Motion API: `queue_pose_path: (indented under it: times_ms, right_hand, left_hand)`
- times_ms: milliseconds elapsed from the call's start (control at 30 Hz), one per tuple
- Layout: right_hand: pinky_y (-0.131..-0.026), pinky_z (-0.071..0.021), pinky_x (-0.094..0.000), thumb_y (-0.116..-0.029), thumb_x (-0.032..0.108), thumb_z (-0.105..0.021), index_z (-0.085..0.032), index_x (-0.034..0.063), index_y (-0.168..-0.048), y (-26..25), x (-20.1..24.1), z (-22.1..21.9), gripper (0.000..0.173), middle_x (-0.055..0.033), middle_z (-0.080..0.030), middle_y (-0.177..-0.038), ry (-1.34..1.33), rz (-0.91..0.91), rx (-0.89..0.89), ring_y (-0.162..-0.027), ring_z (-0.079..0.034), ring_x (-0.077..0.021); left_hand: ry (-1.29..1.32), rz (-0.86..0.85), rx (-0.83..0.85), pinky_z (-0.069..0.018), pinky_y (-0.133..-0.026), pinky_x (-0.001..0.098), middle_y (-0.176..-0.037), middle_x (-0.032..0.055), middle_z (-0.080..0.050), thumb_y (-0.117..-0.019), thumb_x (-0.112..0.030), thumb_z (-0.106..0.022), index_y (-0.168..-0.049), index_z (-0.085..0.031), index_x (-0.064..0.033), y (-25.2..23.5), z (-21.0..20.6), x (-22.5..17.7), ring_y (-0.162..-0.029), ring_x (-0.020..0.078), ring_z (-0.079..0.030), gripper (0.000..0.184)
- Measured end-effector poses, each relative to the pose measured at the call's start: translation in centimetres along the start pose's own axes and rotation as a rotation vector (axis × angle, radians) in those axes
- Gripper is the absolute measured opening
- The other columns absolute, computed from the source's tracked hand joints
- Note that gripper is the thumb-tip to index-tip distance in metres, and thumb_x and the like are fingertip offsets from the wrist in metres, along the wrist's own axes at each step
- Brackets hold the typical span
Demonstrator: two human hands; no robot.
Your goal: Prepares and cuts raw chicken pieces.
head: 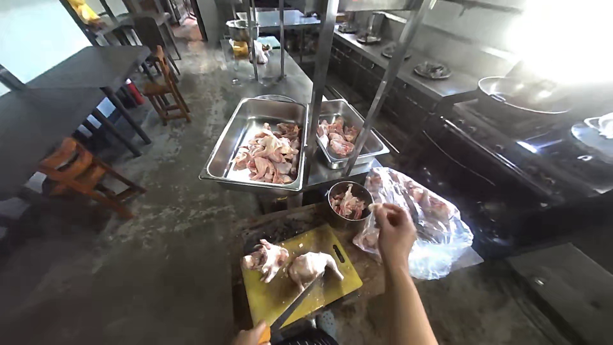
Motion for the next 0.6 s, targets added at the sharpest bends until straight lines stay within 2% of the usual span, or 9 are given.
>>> queue_pose_path:
  times_ms: [67,133,167,233,300,367,433,533,600]
  right_hand:
    - [-0.079,-0.061,-0.0449,-0.1012,0.027,-0.066,-0.065,0.0015,-0.121,-3.8,0.5,-0.6,0.032,-0.0129,-0.071,-0.097,-0.068,0.042,-0.058,-0.082,-0.07,-0.0216]
    - [-0.088,-0.0592,-0.0496,-0.1004,0.028,-0.066,-0.066,0.0037,-0.124,-7.2,-1.3,-2.8,0.034,-0.0143,-0.072,-0.108,0.044,0.034,0.006,-0.095,-0.072,-0.0253]
    - [-0.095,-0.0553,-0.0564,-0.0992,0.025,-0.066,-0.064,0.0068,-0.132,-8.3,-2.3,-4.2,0.037,-0.0171,-0.07,-0.121,0.172,0.011,0.105,-0.108,-0.069,-0.032]
    - [-0.101,-0.0484,-0.0664,-0.0933,0.019,-0.072,-0.052,0.0127,-0.15,-8.3,-4.0,-7.1,0.06,-0.0242,-0.059,-0.14,0.404,-0.018,0.32,-0.124,-0.059,-0.0454]
    - [-0.1,-0.05,-0.0666,-0.0941,0.017,-0.071,-0.052,0.0148,-0.15,-5.5,-6.3,-9.8,0.059,-0.0248,-0.059,-0.139,0.475,0.022,0.514,-0.124,-0.06,-0.0467]
    - [-0.094,-0.0553,-0.0624,-0.0951,0.017,-0.07,-0.06,0.0175,-0.143,-1.1,-10.5,-12.4,0.049,-0.019,-0.069,-0.126,0.435,0.073,0.795,-0.111,-0.068,-0.0388]
    - [-0.098,-0.0543,-0.06,-0.09,0.017,-0.076,-0.057,0.0193,-0.146,3.4,-14.8,-15.0,0.059,-0.0167,-0.068,-0.128,0.394,0.025,1.148,-0.113,-0.068,-0.0355]
    - [-0.114,-0.0411,-0.0615,-0.0837,0.019,-0.079,-0.044,0.0204,-0.157,7.3,-17.3,-16.8,0.081,-0.0162,-0.049,-0.154,0.453,0.094,1.391,-0.14,-0.048,-0.0394]
    - [-0.114,-0.0396,-0.0642,-0.0795,0.023,-0.083,-0.045,0.0225,-0.157,7.4,-17.3,-17.2,0.086,-0.0189,-0.04,-0.16,0.522,0.104,1.423,-0.144,-0.04,-0.0449]
  left_hand:
    - [0.099,0.013,-0.077,-0.055,-0.093,0.0628,-0.109,0.0231,-0.073,-0.1004,-0.033,-0.063,-0.132,-0.062,-0.0058,0.1,-0.1,0.6,-0.104,0.0405,-0.071,0.042]
    - [0.153,0.083,-0.102,-0.0531,-0.098,0.0615,-0.116,0.0238,-0.071,-0.101,-0.033,-0.063,-0.137,-0.059,-0.0053,0.2,-0.5,0.9,-0.11,0.0403,-0.069,0.046]
    - [0.177,0.111,-0.125,-0.0528,-0.098,0.0608,-0.117,0.0233,-0.071,-0.101,-0.034,-0.063,-0.137,-0.059,-0.0053,0.1,-0.7,1.0,-0.11,0.0395,-0.069,0.046]
    - [0.205,0.162,-0.173,-0.0531,-0.099,0.06,-0.118,0.0225,-0.071,-0.1015,-0.036,-0.062,-0.14,-0.058,-0.0065,-0.3,-1.1,0.4,-0.111,0.0383,-0.069,0.049]
    - [0.22,0.215,-0.2,-0.0547,-0.096,0.0598,-0.116,0.0212,-0.071,-0.102,-0.038,-0.061,-0.142,-0.056,-0.0103,-0.9,-1.4,-0.7,-0.109,0.0375,-0.07,0.049]
    - [0.256,0.248,-0.237,-0.055,-0.095,0.0593,-0.113,0.0204,-0.072,-0.1023,-0.038,-0.06,-0.142,-0.056,-0.012,-1.3,-1.8,-2.6,-0.107,0.0372,-0.071,0.047]
    - [0.29,0.282,-0.285,-0.0559,-0.093,0.0571,-0.111,0.0184,-0.072,-0.1026,-0.037,-0.059,-0.141,-0.056,-0.012,-1.7,-2.3,-4.6,-0.105,0.0348,-0.071,0.046]
    - [0.365,0.34,-0.316,-0.0551,-0.097,0.0568,-0.119,0.0193,-0.071,-0.1037,-0.037,-0.057,-0.149,-0.05,-0.0119,-2.5,-2.9,-7.0,-0.11,0.0348,-0.07,0.053]
    - [0.378,0.371,-0.337,-0.0551,-0.097,0.0561,-0.118,0.0191,-0.071,-0.1039,-0.038,-0.057,-0.15,-0.049,-0.0119,-2.7,-3.3,-8.3,-0.11,0.0344,-0.07,0.054]
Point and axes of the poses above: each hand's wrist, its own y-axis away from the middle knuckle, its own z-axis out of the back of the hand, x = y × z, the point moved 4 cm from there along -y, towards the middle knuckle
